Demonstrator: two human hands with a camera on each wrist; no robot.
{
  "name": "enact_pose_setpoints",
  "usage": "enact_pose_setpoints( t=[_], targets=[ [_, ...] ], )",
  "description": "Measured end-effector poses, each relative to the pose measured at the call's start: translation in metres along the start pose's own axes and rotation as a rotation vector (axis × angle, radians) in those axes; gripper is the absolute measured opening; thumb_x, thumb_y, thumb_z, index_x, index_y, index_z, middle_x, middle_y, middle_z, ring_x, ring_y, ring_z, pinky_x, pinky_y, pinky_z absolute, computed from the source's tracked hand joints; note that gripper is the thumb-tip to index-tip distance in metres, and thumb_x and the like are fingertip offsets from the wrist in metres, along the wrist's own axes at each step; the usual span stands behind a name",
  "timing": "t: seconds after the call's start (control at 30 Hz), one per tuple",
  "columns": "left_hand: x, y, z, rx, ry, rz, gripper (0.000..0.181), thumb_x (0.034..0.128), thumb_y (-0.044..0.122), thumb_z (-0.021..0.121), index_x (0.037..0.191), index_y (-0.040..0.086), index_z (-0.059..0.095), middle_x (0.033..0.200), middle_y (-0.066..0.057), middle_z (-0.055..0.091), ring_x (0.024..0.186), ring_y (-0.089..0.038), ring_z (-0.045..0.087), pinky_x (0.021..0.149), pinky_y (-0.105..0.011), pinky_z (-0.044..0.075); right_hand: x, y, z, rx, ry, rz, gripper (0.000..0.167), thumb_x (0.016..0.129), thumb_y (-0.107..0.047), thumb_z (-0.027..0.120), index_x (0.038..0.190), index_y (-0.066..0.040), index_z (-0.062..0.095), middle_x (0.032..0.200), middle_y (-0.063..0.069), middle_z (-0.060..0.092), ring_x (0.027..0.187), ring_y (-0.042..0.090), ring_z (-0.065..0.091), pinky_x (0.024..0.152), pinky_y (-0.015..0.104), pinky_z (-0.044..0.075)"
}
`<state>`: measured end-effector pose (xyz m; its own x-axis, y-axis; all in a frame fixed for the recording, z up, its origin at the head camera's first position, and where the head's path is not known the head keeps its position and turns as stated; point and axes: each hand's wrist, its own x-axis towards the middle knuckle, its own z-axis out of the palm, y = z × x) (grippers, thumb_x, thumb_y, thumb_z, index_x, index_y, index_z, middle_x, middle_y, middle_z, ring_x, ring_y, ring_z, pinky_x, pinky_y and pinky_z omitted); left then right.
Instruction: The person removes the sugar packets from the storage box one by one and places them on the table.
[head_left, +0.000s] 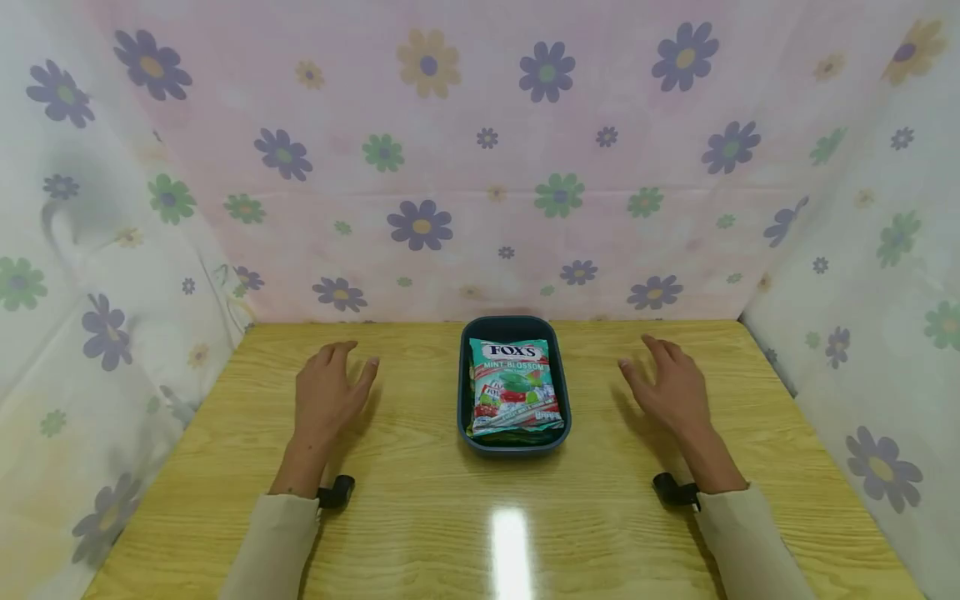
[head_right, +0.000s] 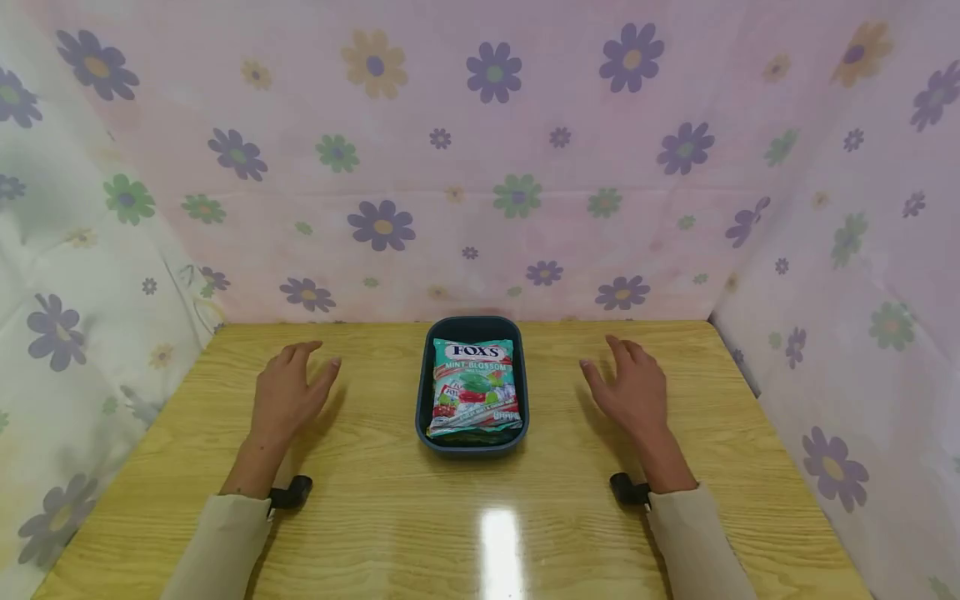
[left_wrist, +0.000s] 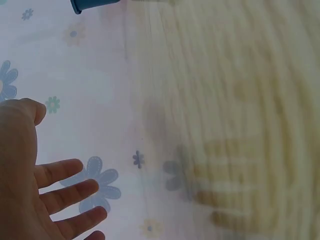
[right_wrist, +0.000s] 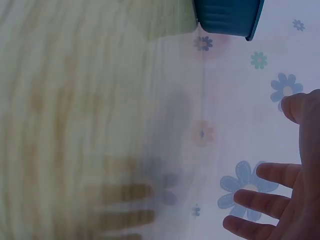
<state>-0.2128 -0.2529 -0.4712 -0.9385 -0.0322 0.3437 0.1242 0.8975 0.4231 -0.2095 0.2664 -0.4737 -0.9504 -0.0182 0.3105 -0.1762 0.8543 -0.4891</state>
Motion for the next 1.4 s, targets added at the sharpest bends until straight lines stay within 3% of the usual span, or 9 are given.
enact_pose_setpoints(
  t=[0.13, 0.57, 0.83, 1.4],
  targets=[
    [0.001, 0.005, 0.0, -0.029, -0.006, 0.004, 0.061, 0.1089, 0.045, 0.057, 0.146, -0.003, 0.058, 0.147, -0.031, 0.054, 0.132, -0.054, 0.052, 0.109, -0.07, 0.041, 0.001, -0.005, 0.0, 0.018, -0.025, 0.005, 0.071, 0.109, -0.053, 0.053, 0.159, -0.002, 0.046, 0.156, 0.033, 0.045, 0.136, 0.06, 0.045, 0.106, 0.077, 0.038],
    [0.001, 0.023, 0.007, -0.134, -0.122, -0.043, 0.071, 0.1099, 0.057, 0.048, 0.152, 0.0, 0.053, 0.152, -0.028, 0.05, 0.136, -0.052, 0.049, 0.11, -0.068, 0.042, 0.005, -0.018, 0.001, 0.073, -0.052, 0.017, 0.07, 0.11, -0.05, 0.052, 0.158, 0.0, 0.045, 0.157, 0.033, 0.043, 0.139, 0.056, 0.044, 0.109, 0.074, 0.039],
    [0.001, 0.036, 0.012, -0.201, -0.137, -0.028, 0.071, 0.1092, 0.059, 0.048, 0.153, 0.003, 0.053, 0.144, -0.022, 0.056, 0.128, -0.044, 0.057, 0.103, -0.062, 0.049, 0.009, -0.027, 0.008, 0.109, -0.056, -0.006, 0.07, 0.109, -0.049, 0.055, 0.156, 0.001, 0.047, 0.155, 0.031, 0.046, 0.137, 0.055, 0.047, 0.109, 0.072, 0.04],
    [0.008, 0.067, 0.02, -0.274, -0.147, -0.023, 0.065, 0.1099, 0.056, 0.05, 0.15, 0.006, 0.055, 0.139, -0.017, 0.061, 0.126, -0.036, 0.06, 0.102, -0.056, 0.051, 0.017, -0.053, 0.013, 0.168, -0.067, 0.007, 0.068, 0.108, -0.048, 0.057, 0.155, 0.0, 0.049, 0.153, 0.028, 0.049, 0.136, 0.051, 0.051, 0.109, 0.069, 0.042]
  ],
)
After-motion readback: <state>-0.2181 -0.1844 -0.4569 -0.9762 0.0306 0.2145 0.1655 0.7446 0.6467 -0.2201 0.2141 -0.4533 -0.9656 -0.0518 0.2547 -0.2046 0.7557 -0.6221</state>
